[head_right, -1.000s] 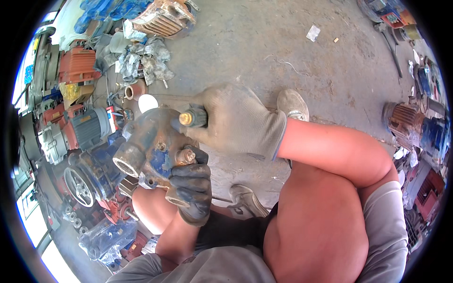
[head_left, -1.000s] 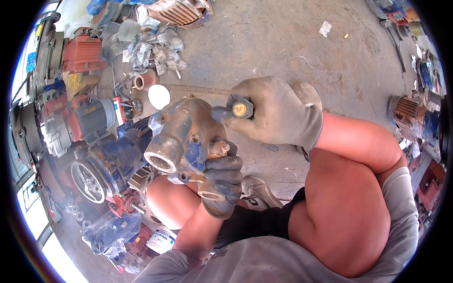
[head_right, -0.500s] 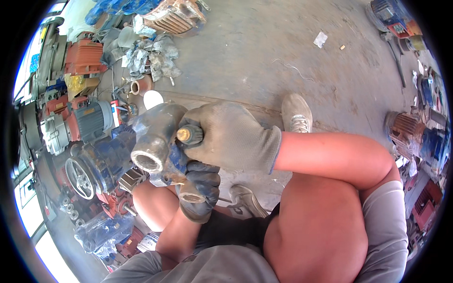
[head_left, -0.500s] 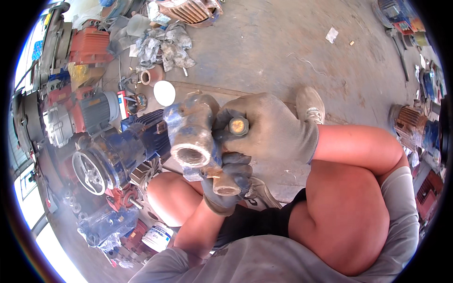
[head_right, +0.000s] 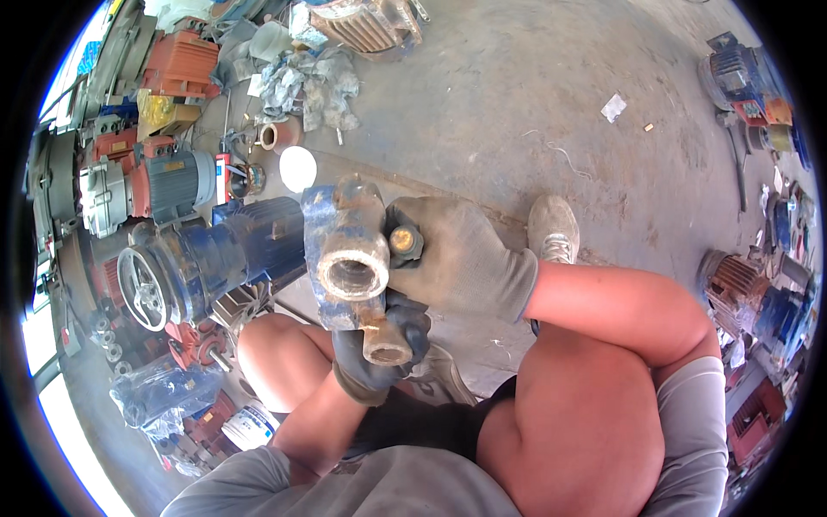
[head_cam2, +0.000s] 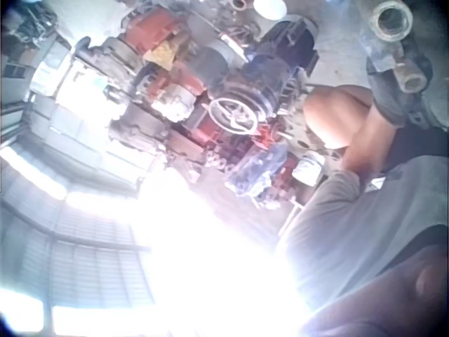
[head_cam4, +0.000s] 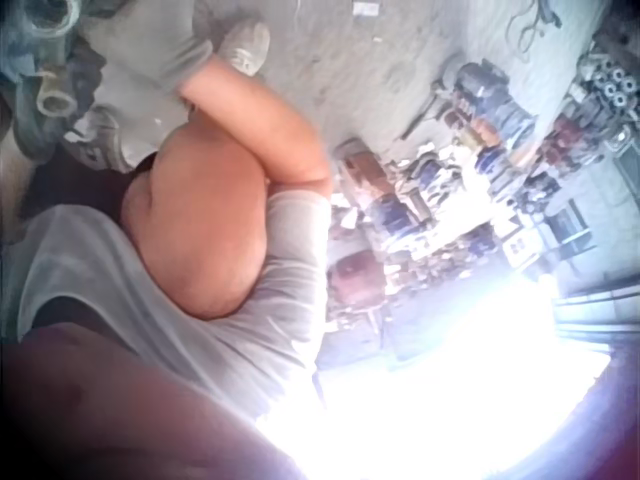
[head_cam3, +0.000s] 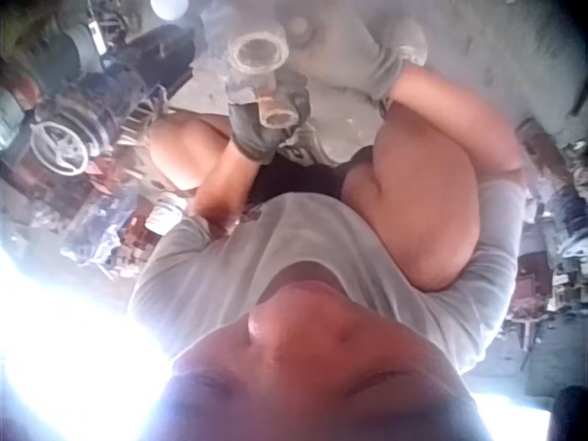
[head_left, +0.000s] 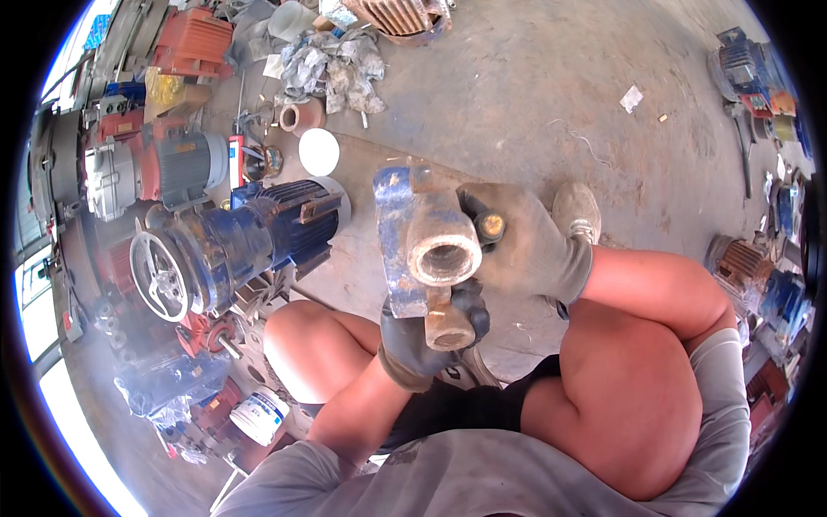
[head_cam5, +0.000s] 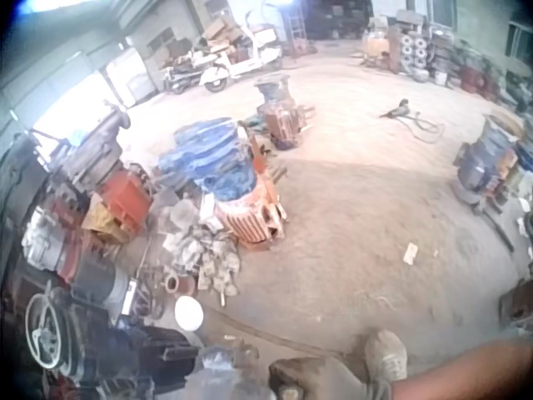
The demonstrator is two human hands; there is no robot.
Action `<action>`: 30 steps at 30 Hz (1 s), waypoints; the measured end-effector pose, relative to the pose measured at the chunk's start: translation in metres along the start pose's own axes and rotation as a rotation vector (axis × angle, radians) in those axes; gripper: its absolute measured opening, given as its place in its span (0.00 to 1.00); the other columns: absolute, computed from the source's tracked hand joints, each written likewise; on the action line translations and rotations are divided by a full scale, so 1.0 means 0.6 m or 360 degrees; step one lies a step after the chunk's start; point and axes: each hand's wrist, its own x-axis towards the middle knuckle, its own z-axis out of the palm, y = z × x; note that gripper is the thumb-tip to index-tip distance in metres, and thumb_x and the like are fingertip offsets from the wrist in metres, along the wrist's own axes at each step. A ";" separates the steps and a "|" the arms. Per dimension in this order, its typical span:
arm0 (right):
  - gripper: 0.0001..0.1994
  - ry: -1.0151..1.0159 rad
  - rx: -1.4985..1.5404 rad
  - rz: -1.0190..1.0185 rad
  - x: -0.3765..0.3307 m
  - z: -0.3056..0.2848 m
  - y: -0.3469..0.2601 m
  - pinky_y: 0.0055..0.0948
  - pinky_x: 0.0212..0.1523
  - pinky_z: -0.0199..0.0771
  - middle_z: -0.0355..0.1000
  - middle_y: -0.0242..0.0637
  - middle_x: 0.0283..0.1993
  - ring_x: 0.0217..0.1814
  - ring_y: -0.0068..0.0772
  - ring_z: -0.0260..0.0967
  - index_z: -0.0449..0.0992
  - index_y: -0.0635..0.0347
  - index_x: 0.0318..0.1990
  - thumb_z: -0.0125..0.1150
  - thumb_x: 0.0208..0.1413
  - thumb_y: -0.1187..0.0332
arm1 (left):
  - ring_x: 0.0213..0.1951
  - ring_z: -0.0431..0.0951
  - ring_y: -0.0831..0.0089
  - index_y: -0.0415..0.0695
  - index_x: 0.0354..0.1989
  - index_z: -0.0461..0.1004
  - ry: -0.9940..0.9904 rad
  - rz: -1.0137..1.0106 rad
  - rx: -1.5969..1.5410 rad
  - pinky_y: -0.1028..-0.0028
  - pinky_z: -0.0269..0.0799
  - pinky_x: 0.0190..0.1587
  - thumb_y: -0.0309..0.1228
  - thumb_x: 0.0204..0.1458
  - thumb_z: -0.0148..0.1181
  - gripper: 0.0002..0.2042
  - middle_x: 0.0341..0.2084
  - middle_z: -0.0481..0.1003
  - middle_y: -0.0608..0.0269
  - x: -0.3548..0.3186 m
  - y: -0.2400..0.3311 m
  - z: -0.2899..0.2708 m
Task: The person sits on the floor of a workshop and cleans a circular metal mechanical part using a rag and a screwdriver. They wipe the surface and scrape out debris from the interior of the part.
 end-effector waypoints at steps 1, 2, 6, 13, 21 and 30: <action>0.14 0.0020 0.0068 0.0016 -0.002 0.003 0.004 0.43 0.37 0.78 0.79 0.51 0.32 0.32 0.46 0.79 0.79 0.65 0.37 0.77 0.53 0.65 | 0.41 0.75 0.61 0.44 0.59 0.76 0.0061 0.0054 0.0077 0.57 0.73 0.47 0.43 0.63 0.60 0.21 0.45 0.77 0.56 0.000 -0.004 0.009; 0.14 0.0015 0.0111 0.0031 0.000 0.004 0.008 0.42 0.36 0.77 0.78 0.50 0.31 0.31 0.42 0.78 0.79 0.65 0.37 0.77 0.54 0.65 | 0.40 0.75 0.61 0.44 0.59 0.76 0.0118 0.0112 0.0164 0.57 0.73 0.47 0.42 0.63 0.60 0.21 0.44 0.78 0.56 0.000 -0.005 0.017; 0.12 -0.0012 0.0196 0.0050 -0.001 0.001 0.018 0.36 0.35 0.76 0.76 0.43 0.29 0.31 0.27 0.72 0.79 0.65 0.37 0.77 0.57 0.67 | 0.46 0.75 0.63 0.49 0.55 0.77 -0.0039 -0.0021 0.0146 0.55 0.74 0.58 0.50 0.61 0.67 0.21 0.44 0.74 0.61 0.007 0.013 -0.012; 0.10 0.0123 0.0156 0.0383 -0.003 -0.033 0.020 0.29 0.34 0.73 0.75 0.29 0.29 0.30 0.21 0.68 0.78 0.62 0.36 0.75 0.60 0.68 | 0.46 0.77 0.61 0.42 0.58 0.76 0.0069 0.0042 0.0131 0.56 0.75 0.56 0.42 0.61 0.63 0.22 0.45 0.76 0.56 0.010 0.012 -0.013; 0.35 -0.0088 -0.0337 0.0299 -0.009 -0.145 0.020 0.30 0.35 0.76 0.75 0.34 0.23 0.26 0.23 0.72 0.77 0.59 0.70 0.82 0.54 0.63 | 0.53 0.81 0.58 0.33 0.63 0.73 0.0222 0.0074 0.0029 0.53 0.78 0.63 0.41 0.66 0.59 0.25 0.46 0.78 0.52 0.019 0.027 -0.024; 0.30 -0.0562 -0.0341 0.0182 -0.036 -0.091 0.160 0.45 0.52 0.83 0.85 0.50 0.45 0.50 0.53 0.85 0.82 0.57 0.62 0.80 0.53 0.54 | 0.51 0.83 0.55 0.39 0.60 0.75 0.0554 -0.0013 0.0592 0.53 0.81 0.63 0.47 0.71 0.48 0.24 0.50 0.80 0.50 0.044 0.048 -0.140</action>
